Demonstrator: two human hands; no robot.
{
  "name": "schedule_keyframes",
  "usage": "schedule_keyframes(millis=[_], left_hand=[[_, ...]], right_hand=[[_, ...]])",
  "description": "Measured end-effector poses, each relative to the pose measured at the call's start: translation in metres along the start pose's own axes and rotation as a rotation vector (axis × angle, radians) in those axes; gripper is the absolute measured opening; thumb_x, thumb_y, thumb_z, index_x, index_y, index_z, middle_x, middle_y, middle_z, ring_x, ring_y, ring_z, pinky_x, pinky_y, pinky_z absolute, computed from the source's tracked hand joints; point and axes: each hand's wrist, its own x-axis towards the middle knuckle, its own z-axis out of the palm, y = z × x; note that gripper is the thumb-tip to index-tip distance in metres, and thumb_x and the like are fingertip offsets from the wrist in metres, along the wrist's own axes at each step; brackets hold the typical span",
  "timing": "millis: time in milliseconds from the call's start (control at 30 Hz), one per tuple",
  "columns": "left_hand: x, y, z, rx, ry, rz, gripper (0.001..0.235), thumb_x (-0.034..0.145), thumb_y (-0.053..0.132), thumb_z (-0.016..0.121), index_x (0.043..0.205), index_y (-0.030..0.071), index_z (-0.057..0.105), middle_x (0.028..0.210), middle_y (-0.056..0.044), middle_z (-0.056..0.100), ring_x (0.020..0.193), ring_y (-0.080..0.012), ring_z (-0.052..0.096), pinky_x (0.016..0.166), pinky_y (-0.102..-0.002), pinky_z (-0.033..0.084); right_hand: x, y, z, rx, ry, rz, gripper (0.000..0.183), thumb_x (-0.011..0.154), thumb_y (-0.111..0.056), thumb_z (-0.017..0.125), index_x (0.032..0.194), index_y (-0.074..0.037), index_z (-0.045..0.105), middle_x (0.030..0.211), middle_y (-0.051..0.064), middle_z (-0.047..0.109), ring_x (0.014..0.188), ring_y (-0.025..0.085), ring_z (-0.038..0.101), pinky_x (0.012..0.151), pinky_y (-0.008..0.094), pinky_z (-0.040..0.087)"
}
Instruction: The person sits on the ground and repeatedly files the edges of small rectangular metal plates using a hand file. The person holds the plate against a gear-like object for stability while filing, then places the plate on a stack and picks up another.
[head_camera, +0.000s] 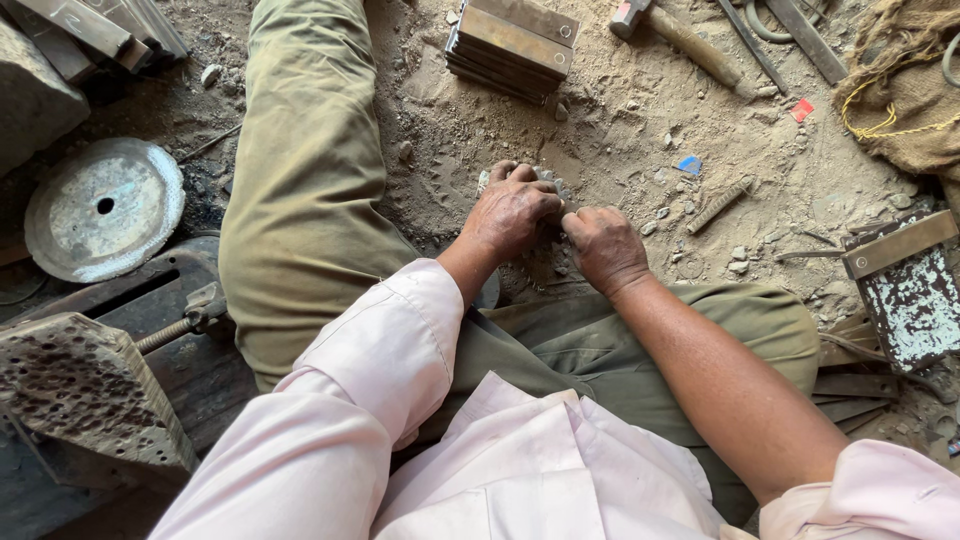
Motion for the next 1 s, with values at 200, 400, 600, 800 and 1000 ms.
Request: schedule_keyframes(millis=[200, 400, 600, 800, 1000], left_hand=[[0.0, -0.003, 0.002, 0.016, -0.008, 0.011, 0.028, 0.079, 0.012, 0.068, 0.102, 0.022, 0.079, 0.11, 0.004, 0.073, 0.117, -0.0239, 0.058, 0.113, -0.048, 0.029], [0.0, -0.006, 0.005, 0.033, 0.016, 0.054, 0.028, 0.079, 0.012, 0.069, 0.104, 0.021, 0.079, 0.112, 0.002, 0.073, 0.117, -0.0252, 0.058, 0.112, -0.049, 0.029], [0.004, -0.017, 0.007, -0.042, 0.02, 0.054, 0.03, 0.075, 0.011, 0.075, 0.103, 0.021, 0.08, 0.114, 0.003, 0.074, 0.112, -0.0223, 0.058, 0.108, -0.05, 0.03], [0.021, -0.03, -0.029, -1.624, 0.346, -0.05, 0.014, 0.096, 0.002, 0.08, 0.096, 0.015, 0.072, 0.108, -0.006, 0.073, 0.102, -0.0156, 0.065, 0.098, -0.034, 0.061], [-0.014, -0.051, -0.103, -1.182, 0.66, -0.163, 0.028, 0.095, -0.004, 0.076, 0.122, 0.0, 0.07, 0.113, -0.01, 0.074, 0.103, -0.0158, 0.073, 0.095, -0.031, 0.064]], right_hand=[[0.006, 0.011, -0.013, 0.082, -0.117, 0.179, 0.015, 0.099, -0.015, 0.062, 0.084, -0.013, 0.06, 0.075, 0.006, 0.063, 0.068, 0.022, 0.063, 0.066, 0.037, 0.055], [-0.01, 0.049, -0.028, 0.674, 0.355, 0.565, 0.008, 0.1, -0.013, 0.07, 0.097, -0.01, 0.064, 0.081, 0.004, 0.065, 0.069, 0.011, 0.058, 0.06, 0.027, 0.051], [-0.014, 0.065, -0.013, 0.962, 0.367, 0.963, 0.013, 0.102, -0.01, 0.057, 0.11, -0.01, 0.068, 0.106, 0.006, 0.069, 0.082, 0.012, 0.065, 0.067, 0.025, 0.057], [0.018, 0.023, -0.019, 0.641, 0.155, 0.639, 0.033, 0.09, -0.014, 0.074, 0.122, -0.011, 0.067, 0.121, 0.01, 0.063, 0.11, 0.023, 0.065, 0.095, 0.034, 0.059], [0.058, -0.022, -0.009, 0.299, -0.229, 0.304, 0.058, 0.073, -0.037, 0.093, 0.123, -0.02, 0.069, 0.114, 0.006, 0.061, 0.11, 0.027, 0.061, 0.097, 0.043, 0.054]])
